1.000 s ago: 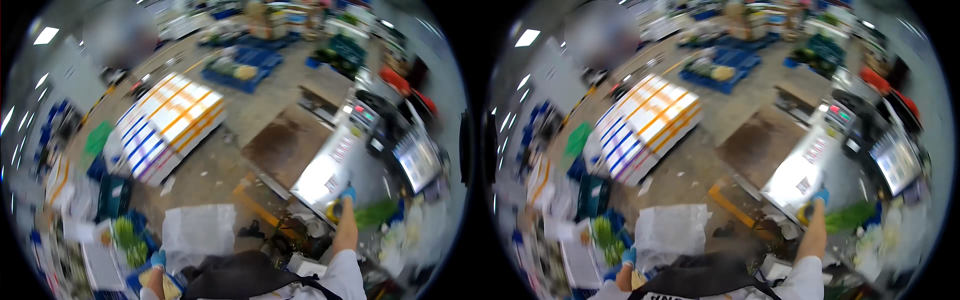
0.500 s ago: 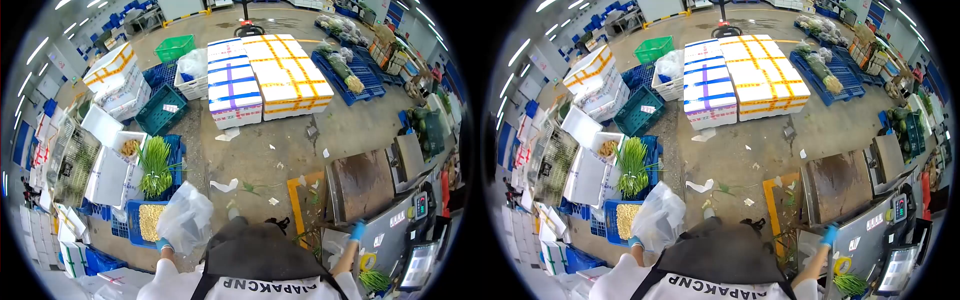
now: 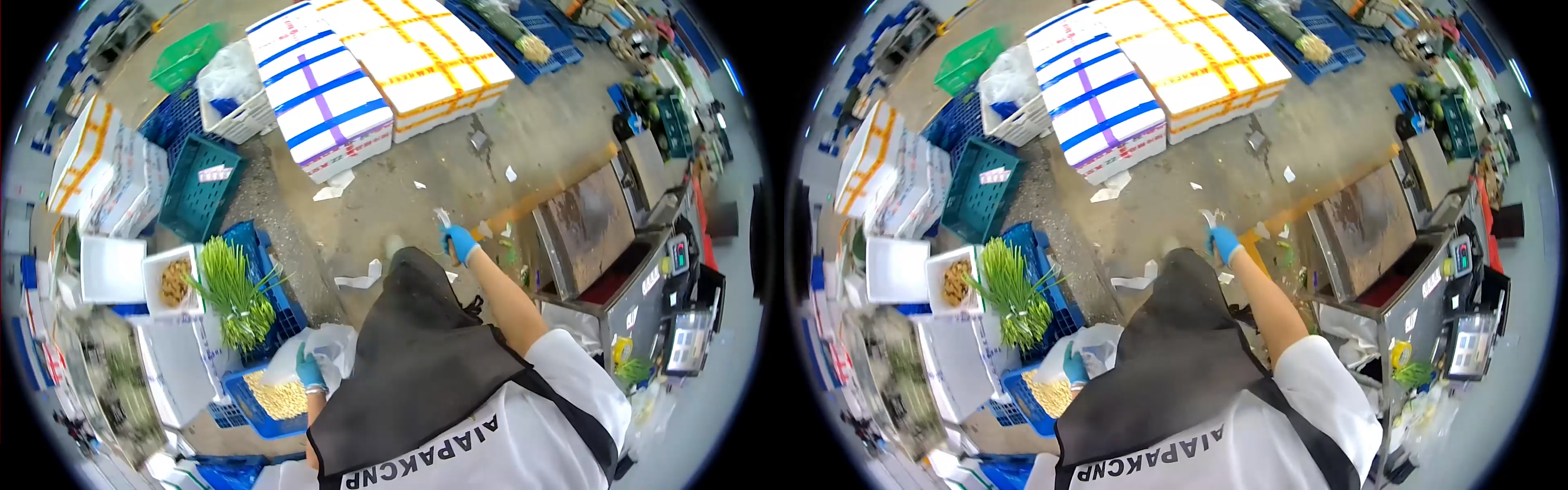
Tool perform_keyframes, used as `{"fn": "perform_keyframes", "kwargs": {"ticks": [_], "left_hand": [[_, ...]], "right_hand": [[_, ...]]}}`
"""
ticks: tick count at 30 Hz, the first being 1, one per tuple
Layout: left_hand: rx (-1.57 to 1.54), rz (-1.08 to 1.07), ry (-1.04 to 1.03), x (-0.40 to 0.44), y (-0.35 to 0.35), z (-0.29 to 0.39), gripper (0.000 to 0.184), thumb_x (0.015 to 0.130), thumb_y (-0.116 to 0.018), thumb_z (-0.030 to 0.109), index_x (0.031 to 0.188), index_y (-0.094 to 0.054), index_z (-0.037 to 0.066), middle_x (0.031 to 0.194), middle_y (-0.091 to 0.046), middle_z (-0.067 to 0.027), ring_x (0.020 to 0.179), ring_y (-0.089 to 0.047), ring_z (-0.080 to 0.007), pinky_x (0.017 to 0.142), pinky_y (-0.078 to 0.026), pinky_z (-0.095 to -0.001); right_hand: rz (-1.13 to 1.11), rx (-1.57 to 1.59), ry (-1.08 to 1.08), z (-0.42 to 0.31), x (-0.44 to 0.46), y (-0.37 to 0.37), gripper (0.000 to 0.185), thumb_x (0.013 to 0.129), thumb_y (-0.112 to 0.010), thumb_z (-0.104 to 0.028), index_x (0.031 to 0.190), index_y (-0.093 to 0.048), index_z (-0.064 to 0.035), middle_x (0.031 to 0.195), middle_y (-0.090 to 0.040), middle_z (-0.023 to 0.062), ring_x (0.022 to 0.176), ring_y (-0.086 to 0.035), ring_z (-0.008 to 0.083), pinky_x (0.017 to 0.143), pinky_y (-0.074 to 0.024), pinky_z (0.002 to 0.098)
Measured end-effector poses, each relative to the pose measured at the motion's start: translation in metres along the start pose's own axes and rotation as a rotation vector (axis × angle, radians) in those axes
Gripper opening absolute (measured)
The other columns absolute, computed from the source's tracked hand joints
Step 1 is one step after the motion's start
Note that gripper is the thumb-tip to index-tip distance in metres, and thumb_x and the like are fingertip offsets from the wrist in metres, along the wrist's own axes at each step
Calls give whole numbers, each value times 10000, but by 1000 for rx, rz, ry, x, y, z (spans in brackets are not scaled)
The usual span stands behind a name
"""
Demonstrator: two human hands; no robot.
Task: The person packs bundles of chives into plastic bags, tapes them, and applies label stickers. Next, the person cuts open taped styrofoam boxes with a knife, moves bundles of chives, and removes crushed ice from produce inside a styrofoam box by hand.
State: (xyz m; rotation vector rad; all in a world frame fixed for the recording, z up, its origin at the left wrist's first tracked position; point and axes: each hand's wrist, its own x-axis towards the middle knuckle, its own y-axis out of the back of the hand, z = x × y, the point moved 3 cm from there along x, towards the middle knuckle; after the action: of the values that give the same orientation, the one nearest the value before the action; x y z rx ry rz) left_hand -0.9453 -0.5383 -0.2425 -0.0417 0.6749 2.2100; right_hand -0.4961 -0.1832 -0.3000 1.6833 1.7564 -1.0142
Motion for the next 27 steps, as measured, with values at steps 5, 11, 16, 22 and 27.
{"fn": "perform_keyframes", "kwargs": {"ticks": [5,11,16,22,27], "left_hand": [[101,-191,441,46,-28,67,447,863,-503,95,1309,-509,72,888,-642,-105,699,-595,-189,615,-485,-289],[637,-421,452,113,14,-14,509,857,-599,291,1300,-508,59,1128,-618,-214,993,-601,-352,845,-469,-389],[411,-272,639,194,-67,143,479,874,-549,134,1306,-460,-52,1203,-582,-190,976,-593,-260,838,-467,-349],[503,-410,569,246,-55,105,464,888,-518,126,1298,-447,-79,1235,-551,-217,1085,-546,-269,922,-429,-331],[571,-504,533,306,-40,79,458,896,-536,171,1271,-465,-83,1247,-546,-233,1119,-543,-308,936,-422,-343]], "right_hand": [[51,170,16,-69,115,-74,253,905,-494,-274,858,-636,-70,614,-501,15,483,-459,145,448,-404,307],[170,351,70,-119,289,-127,287,935,-432,-210,866,-658,-47,635,-540,17,484,-455,132,437,-387,293],[269,417,-34,-155,397,-165,356,954,-399,-240,818,-652,-30,569,-515,19,431,-426,129,403,-353,287],[407,415,27,-161,455,-202,441,997,-378,-290,785,-646,-11,562,-472,14,474,-413,122,434,-353,292],[469,383,188,-149,461,-237,434,995,-368,-307,797,-627,-20,583,-476,18,480,-420,125,440,-360,284]]}}
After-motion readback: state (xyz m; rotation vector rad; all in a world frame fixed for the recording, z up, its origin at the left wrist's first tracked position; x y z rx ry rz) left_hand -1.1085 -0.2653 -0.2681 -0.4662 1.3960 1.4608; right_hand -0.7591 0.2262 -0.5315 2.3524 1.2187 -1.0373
